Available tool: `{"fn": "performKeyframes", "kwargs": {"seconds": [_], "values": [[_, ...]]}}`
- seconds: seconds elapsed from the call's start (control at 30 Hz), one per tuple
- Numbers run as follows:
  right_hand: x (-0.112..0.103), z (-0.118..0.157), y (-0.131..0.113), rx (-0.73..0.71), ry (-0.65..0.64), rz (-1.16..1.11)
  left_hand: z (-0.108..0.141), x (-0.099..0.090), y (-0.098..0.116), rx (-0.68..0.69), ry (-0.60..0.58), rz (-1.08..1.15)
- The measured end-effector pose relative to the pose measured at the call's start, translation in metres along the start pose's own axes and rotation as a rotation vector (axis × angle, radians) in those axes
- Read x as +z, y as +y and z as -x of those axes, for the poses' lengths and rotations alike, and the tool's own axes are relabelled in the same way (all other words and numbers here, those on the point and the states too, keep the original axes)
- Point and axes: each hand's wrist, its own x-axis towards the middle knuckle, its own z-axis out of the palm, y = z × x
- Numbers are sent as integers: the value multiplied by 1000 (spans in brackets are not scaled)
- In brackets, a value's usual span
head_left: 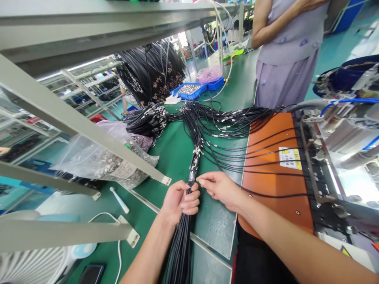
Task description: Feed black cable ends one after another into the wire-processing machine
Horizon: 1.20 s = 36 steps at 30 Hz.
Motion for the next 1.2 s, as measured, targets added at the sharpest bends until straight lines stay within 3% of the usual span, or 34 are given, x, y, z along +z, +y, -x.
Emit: {"fn": "performKeyframes", "kwargs": {"seconds": [0.23, 0.57, 0.77, 1.0, 1.2], "values": [[1, -3, 2, -78, 57, 137, -5, 0, -6, 2, 32, -13], [-8, -5, 6, -228, 118, 444, -10, 5, -21, 69, 202, -163], [-6, -2, 0, -287, 145, 553, -10, 8, -23, 71, 241, -213], [-8, -1, 3, -195, 148, 401, -9, 4, -19, 40, 176, -198], [-4, -17, 1, -20, -48, 51, -4, 2, -6, 3, 70, -210]]}}
